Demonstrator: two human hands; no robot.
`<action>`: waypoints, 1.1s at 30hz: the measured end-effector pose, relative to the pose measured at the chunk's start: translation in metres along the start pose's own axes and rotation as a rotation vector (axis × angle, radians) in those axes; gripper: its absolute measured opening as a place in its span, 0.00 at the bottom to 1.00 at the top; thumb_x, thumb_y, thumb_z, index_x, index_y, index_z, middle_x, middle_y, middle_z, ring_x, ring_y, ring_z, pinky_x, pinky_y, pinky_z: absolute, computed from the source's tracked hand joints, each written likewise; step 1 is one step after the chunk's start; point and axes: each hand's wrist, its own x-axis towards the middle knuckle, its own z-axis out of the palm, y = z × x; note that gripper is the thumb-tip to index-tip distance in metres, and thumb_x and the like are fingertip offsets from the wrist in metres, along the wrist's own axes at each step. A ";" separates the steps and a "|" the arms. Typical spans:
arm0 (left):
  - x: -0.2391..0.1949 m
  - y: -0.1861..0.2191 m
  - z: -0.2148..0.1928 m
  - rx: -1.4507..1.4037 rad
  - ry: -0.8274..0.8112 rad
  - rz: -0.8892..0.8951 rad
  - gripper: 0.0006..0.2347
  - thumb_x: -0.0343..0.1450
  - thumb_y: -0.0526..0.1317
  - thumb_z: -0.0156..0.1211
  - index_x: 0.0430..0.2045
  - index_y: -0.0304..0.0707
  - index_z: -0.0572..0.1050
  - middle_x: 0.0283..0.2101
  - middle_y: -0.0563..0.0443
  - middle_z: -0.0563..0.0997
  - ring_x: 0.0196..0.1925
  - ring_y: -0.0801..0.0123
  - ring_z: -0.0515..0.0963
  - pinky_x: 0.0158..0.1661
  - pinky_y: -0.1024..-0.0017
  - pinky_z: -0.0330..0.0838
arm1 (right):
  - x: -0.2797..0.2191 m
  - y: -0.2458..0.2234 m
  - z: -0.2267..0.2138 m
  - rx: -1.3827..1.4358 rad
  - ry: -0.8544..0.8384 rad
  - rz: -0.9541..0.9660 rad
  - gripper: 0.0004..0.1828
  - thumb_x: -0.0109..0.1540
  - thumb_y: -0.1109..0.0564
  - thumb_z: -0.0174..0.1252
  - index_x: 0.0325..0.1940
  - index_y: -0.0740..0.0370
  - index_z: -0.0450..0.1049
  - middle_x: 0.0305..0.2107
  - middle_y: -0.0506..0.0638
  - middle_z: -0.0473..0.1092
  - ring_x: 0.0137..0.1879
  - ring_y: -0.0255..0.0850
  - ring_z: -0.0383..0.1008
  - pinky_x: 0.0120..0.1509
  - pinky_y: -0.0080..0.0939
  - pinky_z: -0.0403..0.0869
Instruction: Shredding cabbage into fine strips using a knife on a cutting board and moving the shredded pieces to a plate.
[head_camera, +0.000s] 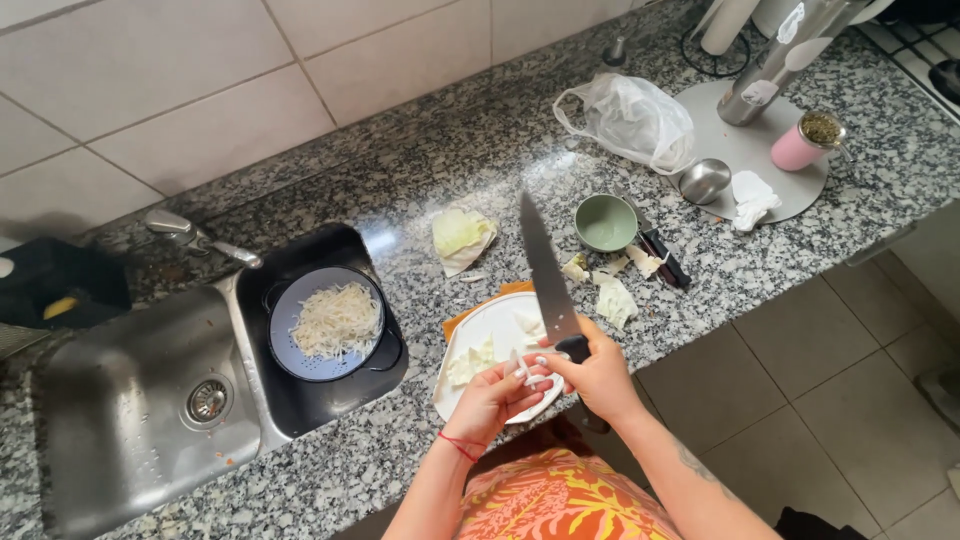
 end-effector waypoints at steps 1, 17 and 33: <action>-0.001 -0.002 0.000 -0.001 0.000 0.001 0.18 0.66 0.36 0.53 0.50 0.29 0.69 0.47 0.42 0.77 0.47 0.62 0.78 0.48 0.73 0.73 | -0.001 -0.005 0.000 -0.001 -0.001 -0.001 0.28 0.50 0.60 0.61 0.55 0.56 0.69 0.28 0.48 0.75 0.18 0.32 0.60 0.19 0.32 0.65; -0.015 -0.010 -0.031 0.084 -0.136 0.029 0.09 0.71 0.38 0.49 0.38 0.30 0.72 0.28 0.53 0.73 0.27 0.74 0.70 0.33 0.81 0.66 | 0.010 -0.010 0.019 0.054 -0.197 -0.004 0.17 0.47 0.68 0.59 0.40 0.61 0.70 0.24 0.48 0.71 0.23 0.33 0.65 0.19 0.30 0.65; 0.010 0.092 -0.146 1.791 1.092 0.418 0.29 0.62 0.56 0.57 0.58 0.55 0.62 0.67 0.52 0.54 0.66 0.51 0.55 0.57 0.31 0.44 | 0.025 0.007 -0.033 0.305 0.165 -0.157 0.21 0.46 0.73 0.61 0.41 0.66 0.68 0.23 0.57 0.72 0.12 0.36 0.63 0.16 0.34 0.70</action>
